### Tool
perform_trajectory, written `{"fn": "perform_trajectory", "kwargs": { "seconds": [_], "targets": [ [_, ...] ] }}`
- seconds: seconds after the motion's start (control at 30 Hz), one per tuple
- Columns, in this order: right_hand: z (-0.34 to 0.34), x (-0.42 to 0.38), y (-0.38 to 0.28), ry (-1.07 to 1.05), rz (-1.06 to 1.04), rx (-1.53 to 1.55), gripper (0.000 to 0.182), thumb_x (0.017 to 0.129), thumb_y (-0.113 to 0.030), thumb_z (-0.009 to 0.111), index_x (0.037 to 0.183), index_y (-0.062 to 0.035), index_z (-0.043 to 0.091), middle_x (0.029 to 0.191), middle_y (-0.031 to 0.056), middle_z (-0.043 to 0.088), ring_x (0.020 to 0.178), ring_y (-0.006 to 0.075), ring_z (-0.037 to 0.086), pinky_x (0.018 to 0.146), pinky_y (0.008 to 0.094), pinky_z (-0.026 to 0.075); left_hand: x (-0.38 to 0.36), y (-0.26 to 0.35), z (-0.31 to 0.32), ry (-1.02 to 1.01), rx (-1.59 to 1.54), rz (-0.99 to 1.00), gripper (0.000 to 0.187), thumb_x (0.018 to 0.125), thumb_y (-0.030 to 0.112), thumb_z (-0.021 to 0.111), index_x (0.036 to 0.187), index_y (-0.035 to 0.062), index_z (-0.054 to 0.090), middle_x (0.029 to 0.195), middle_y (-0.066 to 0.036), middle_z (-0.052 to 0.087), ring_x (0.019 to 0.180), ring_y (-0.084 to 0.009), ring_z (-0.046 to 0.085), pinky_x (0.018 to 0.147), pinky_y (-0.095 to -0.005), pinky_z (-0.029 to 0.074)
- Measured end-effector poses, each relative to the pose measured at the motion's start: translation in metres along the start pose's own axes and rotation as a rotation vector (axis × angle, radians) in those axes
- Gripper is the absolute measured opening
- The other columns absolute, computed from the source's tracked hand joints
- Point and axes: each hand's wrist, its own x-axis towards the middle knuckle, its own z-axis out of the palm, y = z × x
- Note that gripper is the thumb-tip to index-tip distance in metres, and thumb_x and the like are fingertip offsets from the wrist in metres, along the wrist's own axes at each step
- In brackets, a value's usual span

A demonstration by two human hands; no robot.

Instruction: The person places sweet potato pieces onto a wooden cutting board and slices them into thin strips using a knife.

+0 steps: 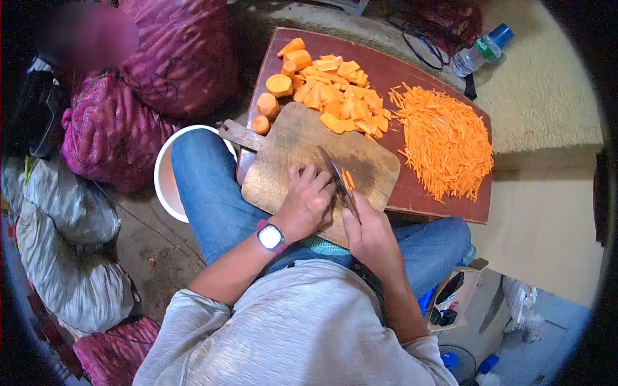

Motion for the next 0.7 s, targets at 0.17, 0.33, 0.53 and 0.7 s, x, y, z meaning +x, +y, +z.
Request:
{"fn": "perform_trajectory", "kwargs": {
  "seconds": [0.17,0.33,0.53,0.7],
  "targets": [
    [-0.015,-0.007,0.004,0.113,0.008,0.191,0.034,0.106,-0.012,0.059,0.136,0.0036,0.061,0.106,0.0316,0.073,0.101,0.0479,0.074,0.084,0.0476,0.058,0.000,-0.001,0.002,0.087,-0.077,-0.081,0.028,0.072,0.006,0.080,0.099,0.0019,0.075,0.099,-0.013,0.063,0.102,-0.0346,0.059,0.098,-0.0479,0.044],
    [-0.011,-0.027,0.027,0.052,-0.074,0.188,0.022,0.107,-0.012,0.058,0.123,0.0006,0.066,0.078,0.0073,0.062,0.065,0.0135,0.058,0.062,0.0319,0.049,0.011,-0.010,-0.003,0.310,-0.239,-0.189,0.012,0.080,-0.004,0.077,0.092,-0.0009,0.075,0.092,-0.015,0.066,0.091,-0.0364,0.063,0.084,-0.0450,0.051],
    [-0.035,-0.018,0.059,0.009,0.011,0.108,0.031,0.105,-0.013,0.063,0.131,0.0037,0.067,0.107,0.0269,0.076,0.100,0.0333,0.077,0.086,0.0423,0.058,0.013,-0.015,-0.008,0.330,-0.256,-0.231,0.009,0.080,-0.004,0.077,0.086,-0.0013,0.072,0.090,-0.015,0.066,0.090,-0.0361,0.062,0.083,-0.0457,0.051],
    [-0.085,0.025,0.114,0.518,-0.082,-0.066,0.023,0.107,-0.013,0.060,0.121,0.0041,0.067,0.085,0.0142,0.067,0.079,0.0188,0.061,0.075,0.0371,0.053,0.011,-0.016,-0.004,0.257,-0.178,-0.128,0.010,0.080,-0.003,0.077,0.085,-0.0003,0.069,0.090,-0.015,0.063,0.089,-0.0367,0.061,0.082,-0.0464,0.051]
  ]
}}
